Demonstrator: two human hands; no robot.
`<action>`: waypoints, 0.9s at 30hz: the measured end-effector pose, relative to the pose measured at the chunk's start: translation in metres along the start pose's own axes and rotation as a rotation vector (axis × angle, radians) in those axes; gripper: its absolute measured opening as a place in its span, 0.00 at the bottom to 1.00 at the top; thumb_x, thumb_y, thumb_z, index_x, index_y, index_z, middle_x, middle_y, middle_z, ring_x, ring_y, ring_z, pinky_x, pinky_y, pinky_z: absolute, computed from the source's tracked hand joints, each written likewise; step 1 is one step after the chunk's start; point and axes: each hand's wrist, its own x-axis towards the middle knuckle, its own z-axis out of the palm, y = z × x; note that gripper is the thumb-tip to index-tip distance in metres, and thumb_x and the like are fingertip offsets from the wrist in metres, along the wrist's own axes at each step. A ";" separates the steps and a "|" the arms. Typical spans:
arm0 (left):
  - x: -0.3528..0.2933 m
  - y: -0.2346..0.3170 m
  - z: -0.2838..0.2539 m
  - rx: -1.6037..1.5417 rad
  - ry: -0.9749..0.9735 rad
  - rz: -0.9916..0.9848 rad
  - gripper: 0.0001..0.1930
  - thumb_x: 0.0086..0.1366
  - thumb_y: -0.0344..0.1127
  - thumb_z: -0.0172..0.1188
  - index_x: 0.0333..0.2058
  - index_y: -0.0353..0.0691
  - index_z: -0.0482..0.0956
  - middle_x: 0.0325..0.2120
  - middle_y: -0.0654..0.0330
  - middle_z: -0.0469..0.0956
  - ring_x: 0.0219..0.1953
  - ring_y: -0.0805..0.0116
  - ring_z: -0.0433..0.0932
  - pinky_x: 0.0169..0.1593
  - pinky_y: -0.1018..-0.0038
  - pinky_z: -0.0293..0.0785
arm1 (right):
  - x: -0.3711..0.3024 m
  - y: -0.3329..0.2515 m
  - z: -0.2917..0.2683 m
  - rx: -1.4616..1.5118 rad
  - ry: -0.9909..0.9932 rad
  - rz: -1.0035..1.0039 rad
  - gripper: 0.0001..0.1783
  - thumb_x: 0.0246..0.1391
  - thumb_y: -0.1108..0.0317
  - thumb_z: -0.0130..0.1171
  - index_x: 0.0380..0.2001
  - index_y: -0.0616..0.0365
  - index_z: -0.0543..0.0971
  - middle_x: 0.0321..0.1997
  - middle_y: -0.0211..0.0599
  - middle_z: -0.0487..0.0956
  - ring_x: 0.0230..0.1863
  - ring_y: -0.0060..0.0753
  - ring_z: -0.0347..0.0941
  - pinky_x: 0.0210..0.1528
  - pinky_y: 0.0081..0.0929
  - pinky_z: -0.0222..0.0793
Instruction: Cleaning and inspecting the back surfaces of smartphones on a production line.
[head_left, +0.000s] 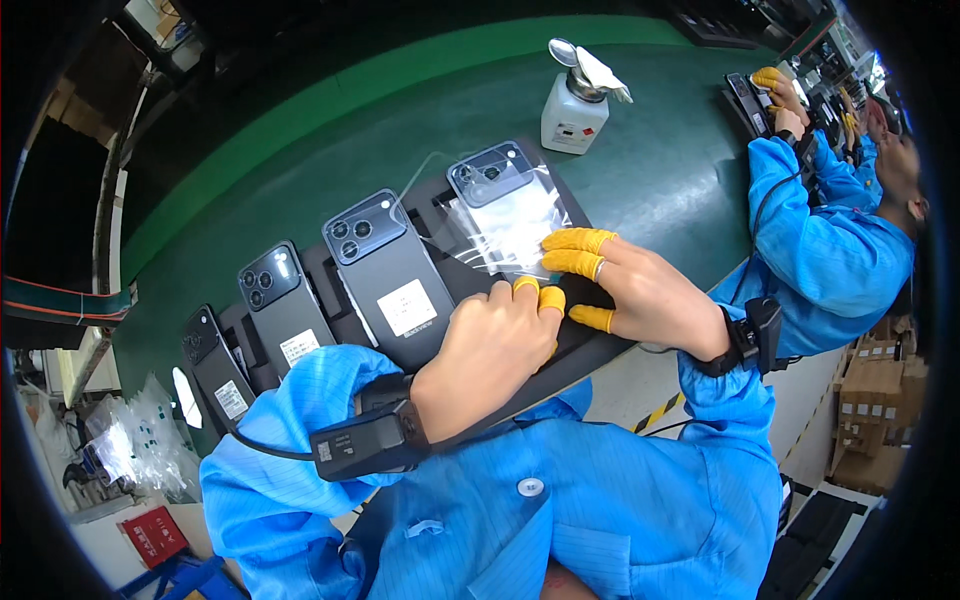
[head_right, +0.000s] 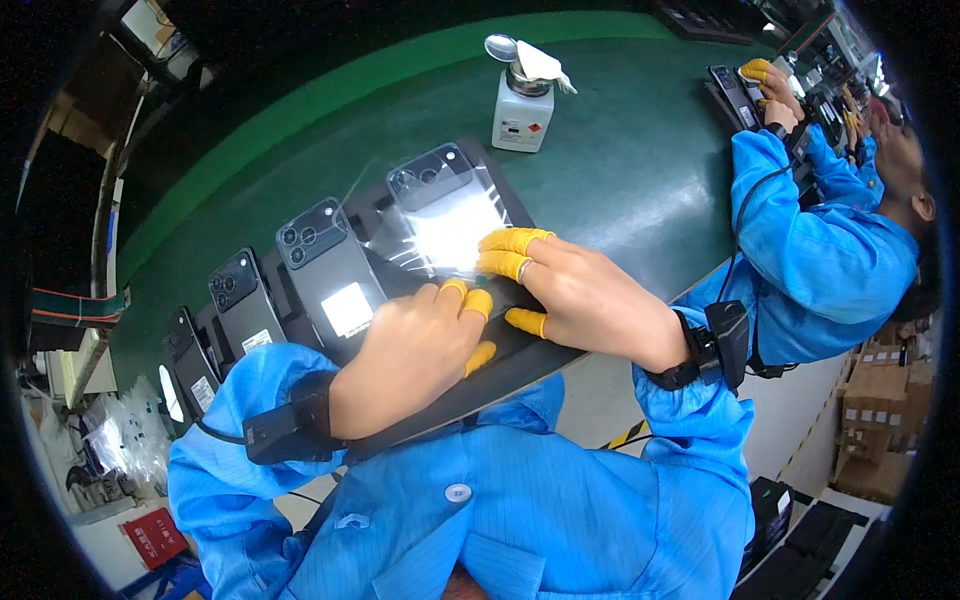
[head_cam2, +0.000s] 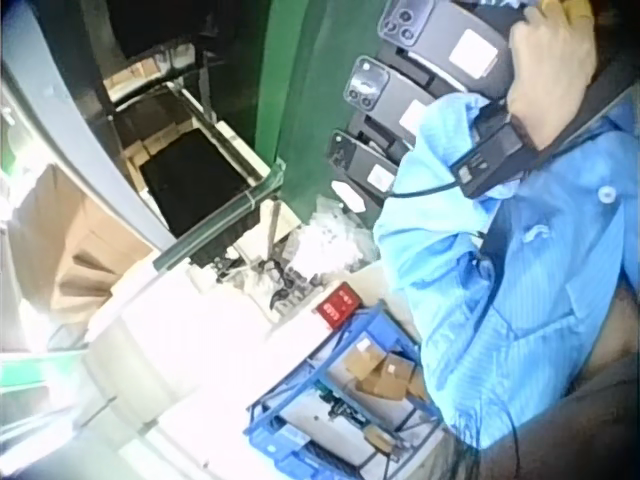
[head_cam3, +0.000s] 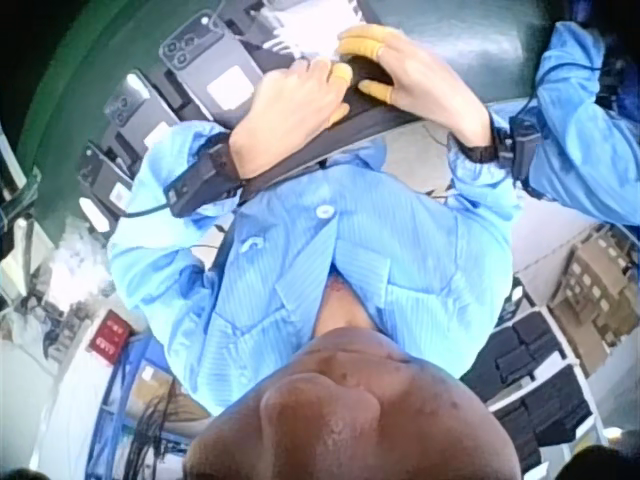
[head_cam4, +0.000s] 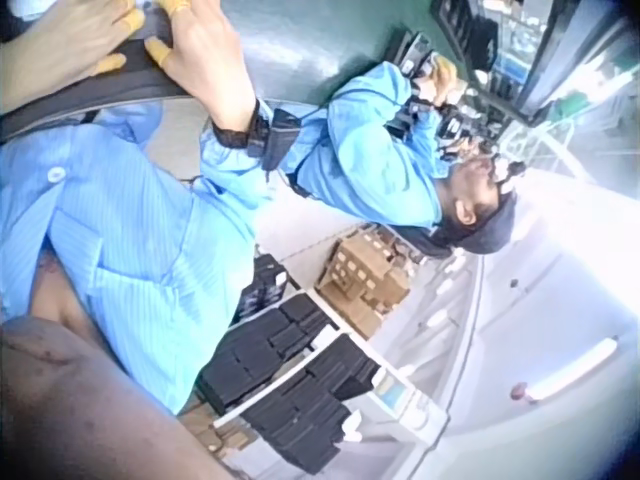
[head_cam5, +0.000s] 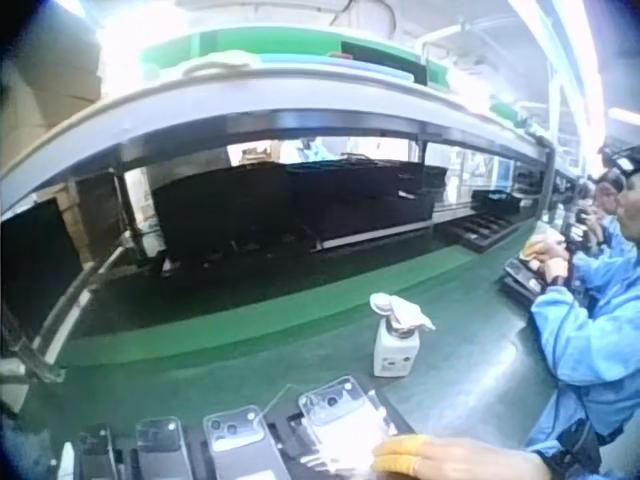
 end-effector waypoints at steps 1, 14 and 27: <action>0.001 0.000 0.001 0.032 -0.009 -0.013 0.09 0.54 0.35 0.61 0.31 0.37 0.73 0.25 0.59 0.73 0.29 0.65 0.78 0.27 0.71 0.75 | -0.001 0.002 0.000 0.020 -0.030 0.013 0.30 0.43 0.72 0.67 0.53 0.58 0.72 0.58 0.45 0.72 0.58 0.50 0.68 0.61 0.38 0.64; 0.004 -0.005 -0.013 -0.223 0.007 0.093 0.08 0.56 0.32 0.59 0.27 0.33 0.74 0.32 0.47 0.79 0.32 0.55 0.80 0.37 0.64 0.78 | 0.016 0.029 0.006 -0.016 0.088 -0.078 0.17 0.43 0.77 0.66 0.40 0.60 0.77 0.45 0.41 0.78 0.49 0.48 0.73 0.51 0.37 0.70; -0.031 -0.001 -0.069 -0.048 0.838 -0.058 0.19 0.48 0.32 0.67 0.42 0.44 0.82 0.43 0.60 0.78 0.40 0.62 0.77 0.38 0.71 0.71 | 0.054 -0.055 -0.041 -0.128 0.640 -0.400 0.18 0.37 0.83 0.62 0.36 0.63 0.80 0.38 0.48 0.80 0.40 0.50 0.77 0.43 0.37 0.73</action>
